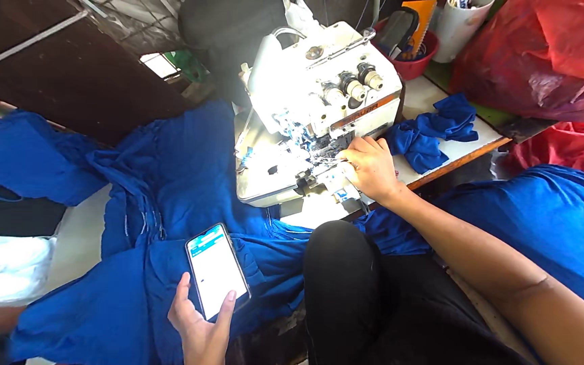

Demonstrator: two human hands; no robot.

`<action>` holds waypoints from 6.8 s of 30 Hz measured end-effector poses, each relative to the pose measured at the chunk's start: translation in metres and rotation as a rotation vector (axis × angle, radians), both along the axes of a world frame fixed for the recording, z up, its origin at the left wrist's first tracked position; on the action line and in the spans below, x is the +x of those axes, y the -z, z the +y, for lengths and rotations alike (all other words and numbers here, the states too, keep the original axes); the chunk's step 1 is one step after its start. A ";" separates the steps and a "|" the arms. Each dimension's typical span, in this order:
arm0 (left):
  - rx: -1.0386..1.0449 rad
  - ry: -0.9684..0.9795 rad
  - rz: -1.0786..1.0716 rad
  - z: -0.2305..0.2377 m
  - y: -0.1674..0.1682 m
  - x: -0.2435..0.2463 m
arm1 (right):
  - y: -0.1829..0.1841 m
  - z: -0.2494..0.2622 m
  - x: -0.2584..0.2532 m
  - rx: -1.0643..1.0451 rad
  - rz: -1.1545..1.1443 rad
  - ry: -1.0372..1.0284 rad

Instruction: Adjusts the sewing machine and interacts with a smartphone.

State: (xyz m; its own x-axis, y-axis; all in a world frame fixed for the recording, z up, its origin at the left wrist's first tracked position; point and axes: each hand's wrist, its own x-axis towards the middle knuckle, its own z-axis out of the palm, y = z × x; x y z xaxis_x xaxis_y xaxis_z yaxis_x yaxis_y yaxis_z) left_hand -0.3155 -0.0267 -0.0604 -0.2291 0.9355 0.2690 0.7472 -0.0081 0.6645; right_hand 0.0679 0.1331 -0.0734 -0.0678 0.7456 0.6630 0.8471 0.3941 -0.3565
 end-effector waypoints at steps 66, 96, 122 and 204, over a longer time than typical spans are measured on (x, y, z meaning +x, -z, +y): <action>0.012 0.059 -0.005 -0.001 -0.004 -0.001 | -0.004 0.000 -0.001 0.061 -0.077 0.029; 0.107 0.437 0.173 0.109 -0.039 0.185 | -0.019 -0.048 0.017 -0.010 0.103 -0.243; 0.104 0.444 -0.321 0.088 -0.023 0.171 | -0.021 -0.071 0.006 -0.058 0.106 -0.281; -0.034 -0.217 -0.345 -0.015 -0.029 0.003 | -0.019 -0.087 0.006 -0.058 0.301 -0.326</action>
